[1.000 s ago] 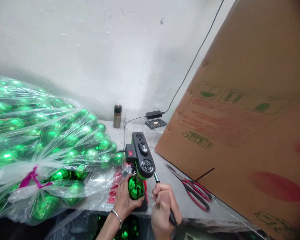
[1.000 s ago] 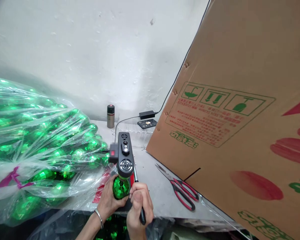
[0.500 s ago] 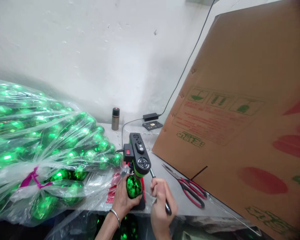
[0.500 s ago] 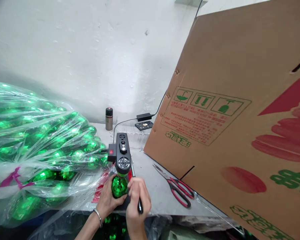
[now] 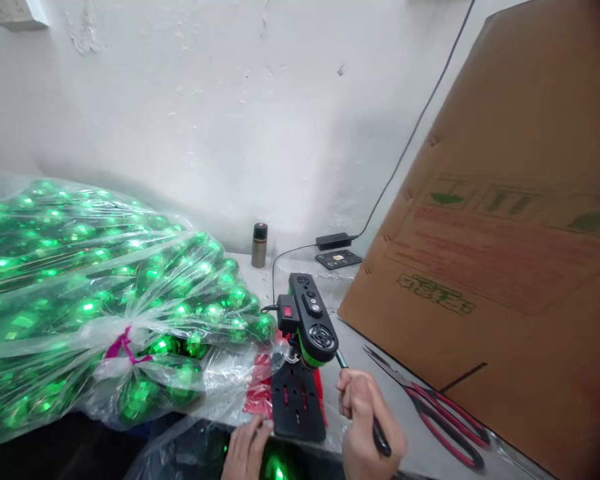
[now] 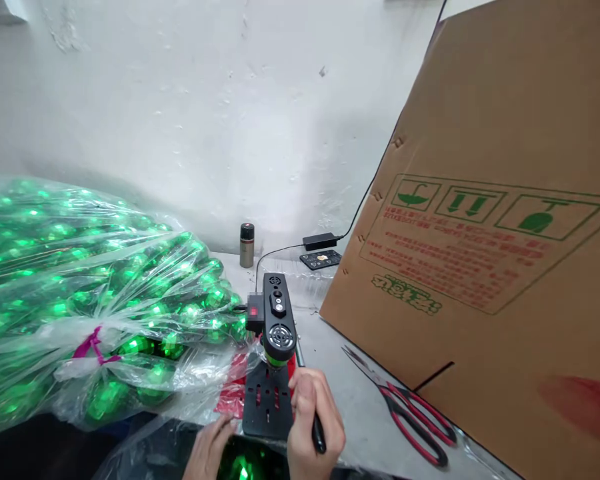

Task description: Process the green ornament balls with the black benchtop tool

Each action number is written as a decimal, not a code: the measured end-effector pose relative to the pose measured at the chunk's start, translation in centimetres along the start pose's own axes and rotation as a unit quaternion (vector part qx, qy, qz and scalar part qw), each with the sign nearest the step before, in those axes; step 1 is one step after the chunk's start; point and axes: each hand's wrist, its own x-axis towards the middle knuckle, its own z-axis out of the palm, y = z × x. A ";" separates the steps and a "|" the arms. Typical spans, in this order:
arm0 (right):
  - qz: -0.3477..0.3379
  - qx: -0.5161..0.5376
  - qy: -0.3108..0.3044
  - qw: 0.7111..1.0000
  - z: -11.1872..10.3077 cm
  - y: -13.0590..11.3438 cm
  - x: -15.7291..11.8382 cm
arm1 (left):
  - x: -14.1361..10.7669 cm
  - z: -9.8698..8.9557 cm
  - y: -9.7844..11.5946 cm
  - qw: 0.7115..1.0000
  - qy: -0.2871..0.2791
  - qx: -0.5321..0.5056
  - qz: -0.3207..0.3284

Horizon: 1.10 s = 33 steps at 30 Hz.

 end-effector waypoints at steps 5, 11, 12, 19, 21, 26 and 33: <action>-0.005 0.010 -0.001 1.000 0.0 0.3 -0.1 | 12.6 -3.3 -3.6 0.980 -0.008 0.094 -0.175; -0.014 -0.008 -0.020 1.000 -0.3 0.3 -0.2 | 21.7 -1.4 -6.1 0.932 -0.102 0.095 -0.334; -0.021 -0.011 -0.023 0.999 -0.3 0.3 -0.2 | 21.9 -1.1 -6.2 0.926 -0.107 0.087 -0.351; -0.036 -0.011 -0.026 0.999 -0.6 0.5 -0.4 | 19.1 -3.4 -5.2 0.916 -0.085 -0.012 -0.392; -0.024 -0.009 -0.024 0.999 -0.5 0.5 -0.5 | 17.2 -4.9 -4.2 0.909 -0.055 -0.087 -0.403; -0.001 -0.004 -0.012 1.000 -0.1 -0.3 0.0 | 12.2 -6.6 -0.5 0.751 0.056 -0.437 -0.492; 0.007 -0.043 -0.048 0.998 -0.1 -2.3 2.4 | 10.0 -2.5 2.5 0.758 0.029 -0.432 -0.487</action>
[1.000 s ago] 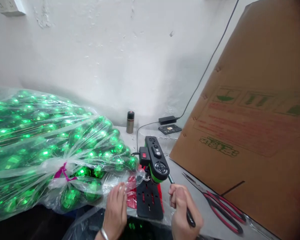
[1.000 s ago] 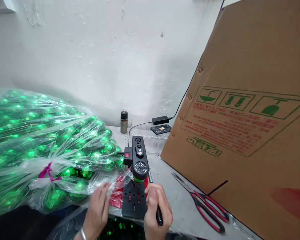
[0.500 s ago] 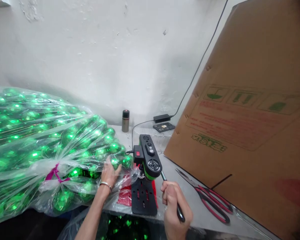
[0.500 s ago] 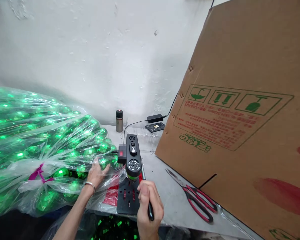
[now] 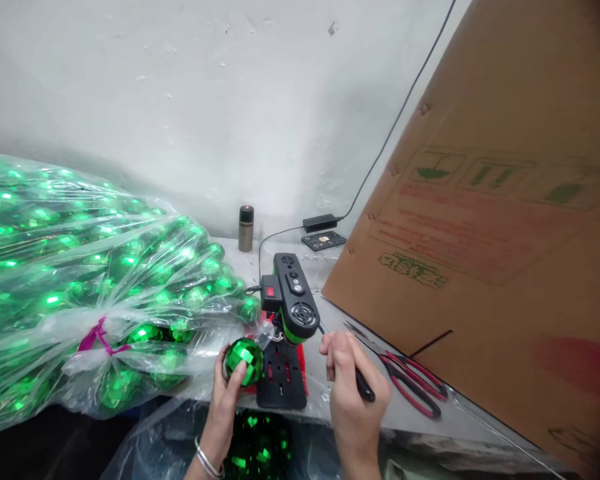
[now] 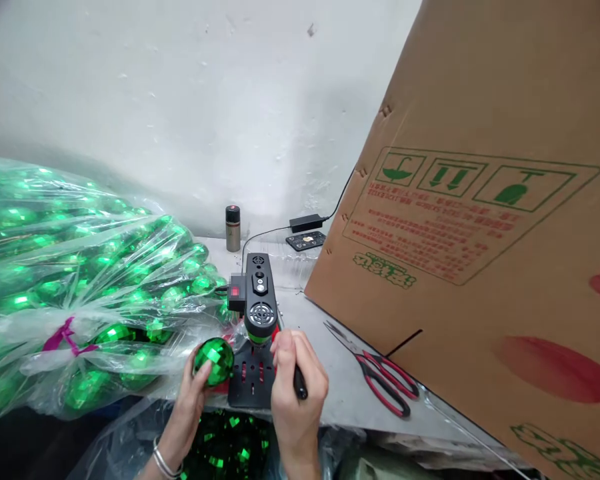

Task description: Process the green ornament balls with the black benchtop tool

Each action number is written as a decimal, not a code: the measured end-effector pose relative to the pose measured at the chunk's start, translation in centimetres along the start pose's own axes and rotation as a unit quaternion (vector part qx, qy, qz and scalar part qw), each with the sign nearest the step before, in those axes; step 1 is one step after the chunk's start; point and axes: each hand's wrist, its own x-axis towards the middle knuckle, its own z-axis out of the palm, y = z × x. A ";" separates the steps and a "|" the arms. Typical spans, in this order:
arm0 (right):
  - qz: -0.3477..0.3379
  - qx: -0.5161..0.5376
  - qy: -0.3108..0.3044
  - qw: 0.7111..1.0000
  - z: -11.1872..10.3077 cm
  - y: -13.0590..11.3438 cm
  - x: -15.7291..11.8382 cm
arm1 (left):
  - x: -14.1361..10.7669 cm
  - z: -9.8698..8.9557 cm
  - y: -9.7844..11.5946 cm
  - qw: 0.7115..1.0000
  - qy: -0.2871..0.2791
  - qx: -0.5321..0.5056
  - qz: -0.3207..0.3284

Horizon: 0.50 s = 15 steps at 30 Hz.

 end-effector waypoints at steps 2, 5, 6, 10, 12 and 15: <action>-0.006 -0.009 -0.009 1.000 -0.2 -0.3 0.4 | 0.5 1.2 -0.9 0.997 -0.016 0.048 0.053; -0.017 -0.013 -0.016 1.000 -0.4 -0.3 0.4 | 1.3 2.7 -2.1 0.988 -0.037 0.097 0.114; -0.021 -0.012 -0.019 1.000 -0.4 -0.2 0.3 | 1.4 3.1 -2.4 0.984 -0.035 0.118 0.128; -0.026 -0.006 -0.031 0.999 -0.6 0.2 -0.1 | 1.6 3.7 -3.1 0.963 -0.042 0.201 0.176; -0.026 -0.003 -0.030 0.999 -0.7 0.4 -0.4 | 1.6 3.8 -3.2 0.955 -0.051 0.217 0.194; -0.023 0.006 -0.030 0.999 -0.7 0.6 -0.6 | 1.5 4.1 -3.6 0.950 -0.052 0.223 0.213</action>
